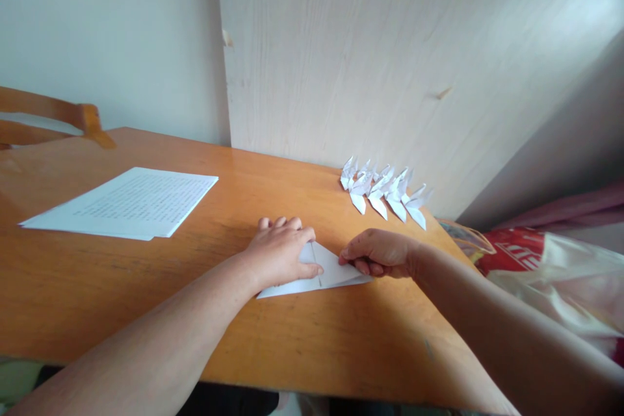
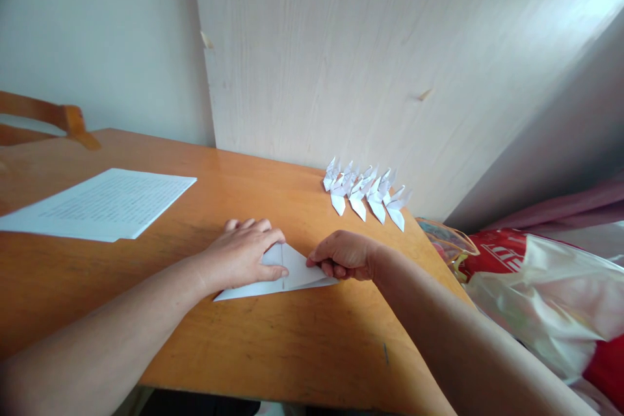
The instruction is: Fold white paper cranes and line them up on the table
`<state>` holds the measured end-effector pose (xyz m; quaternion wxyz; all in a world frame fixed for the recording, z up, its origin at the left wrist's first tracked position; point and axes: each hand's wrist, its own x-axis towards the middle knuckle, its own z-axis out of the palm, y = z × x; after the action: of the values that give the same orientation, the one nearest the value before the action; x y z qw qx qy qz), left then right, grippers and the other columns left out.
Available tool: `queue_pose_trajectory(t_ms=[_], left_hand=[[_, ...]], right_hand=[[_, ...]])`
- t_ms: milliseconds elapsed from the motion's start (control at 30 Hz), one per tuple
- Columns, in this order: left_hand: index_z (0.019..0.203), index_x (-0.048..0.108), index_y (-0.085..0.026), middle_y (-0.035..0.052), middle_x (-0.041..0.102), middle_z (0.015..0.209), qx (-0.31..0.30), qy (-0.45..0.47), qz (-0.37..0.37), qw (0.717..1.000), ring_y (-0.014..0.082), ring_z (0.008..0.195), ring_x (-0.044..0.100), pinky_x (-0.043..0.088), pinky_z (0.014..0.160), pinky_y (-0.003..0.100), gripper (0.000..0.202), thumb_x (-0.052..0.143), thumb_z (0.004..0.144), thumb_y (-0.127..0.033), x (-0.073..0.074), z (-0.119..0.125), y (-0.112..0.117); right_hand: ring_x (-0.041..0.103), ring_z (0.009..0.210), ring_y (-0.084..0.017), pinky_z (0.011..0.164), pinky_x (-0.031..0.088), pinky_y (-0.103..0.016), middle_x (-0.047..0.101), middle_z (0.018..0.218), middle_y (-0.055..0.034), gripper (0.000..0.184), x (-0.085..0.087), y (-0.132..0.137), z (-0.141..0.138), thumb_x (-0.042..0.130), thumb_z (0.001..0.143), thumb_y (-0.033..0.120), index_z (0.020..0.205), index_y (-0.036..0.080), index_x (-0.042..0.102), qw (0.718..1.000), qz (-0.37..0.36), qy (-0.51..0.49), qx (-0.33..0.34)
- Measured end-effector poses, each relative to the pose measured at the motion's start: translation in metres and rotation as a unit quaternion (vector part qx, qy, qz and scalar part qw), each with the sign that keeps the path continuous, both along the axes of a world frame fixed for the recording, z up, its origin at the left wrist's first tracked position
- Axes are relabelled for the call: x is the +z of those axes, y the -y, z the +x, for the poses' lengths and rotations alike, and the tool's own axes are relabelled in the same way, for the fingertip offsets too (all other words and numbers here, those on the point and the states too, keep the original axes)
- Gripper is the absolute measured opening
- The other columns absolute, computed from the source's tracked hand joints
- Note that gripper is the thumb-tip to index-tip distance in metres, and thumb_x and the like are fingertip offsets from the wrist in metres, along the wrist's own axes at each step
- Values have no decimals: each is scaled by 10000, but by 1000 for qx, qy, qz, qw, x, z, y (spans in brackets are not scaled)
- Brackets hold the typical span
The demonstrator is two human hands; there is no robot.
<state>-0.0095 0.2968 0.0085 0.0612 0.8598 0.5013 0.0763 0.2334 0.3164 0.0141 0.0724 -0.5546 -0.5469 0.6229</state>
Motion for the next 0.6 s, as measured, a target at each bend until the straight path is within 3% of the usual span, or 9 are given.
queue_pose_trajectory(t_ms=[300,600], left_hand=[[1134,620,-348,64,590,1140,-1,-5,-2,1000,319,1099,505,306,904,467,586,584,716,-757,-1,-1,-1],[1156,614,-346,72,590,1163,3,-11,-6,1000,324,1125,503,309,913,470,592,580,725,-750,0,-1,-1]], right_hand=[[338,354,-54,347,194,-194,525,464,35,194,-1,8,15,623,829,315,804,135,691,1000,-4,13,-9],[316,354,-55,349,196,-190,509,446,42,181,-2,16,24,602,828,295,814,137,689,1000,-10,10,-21]])
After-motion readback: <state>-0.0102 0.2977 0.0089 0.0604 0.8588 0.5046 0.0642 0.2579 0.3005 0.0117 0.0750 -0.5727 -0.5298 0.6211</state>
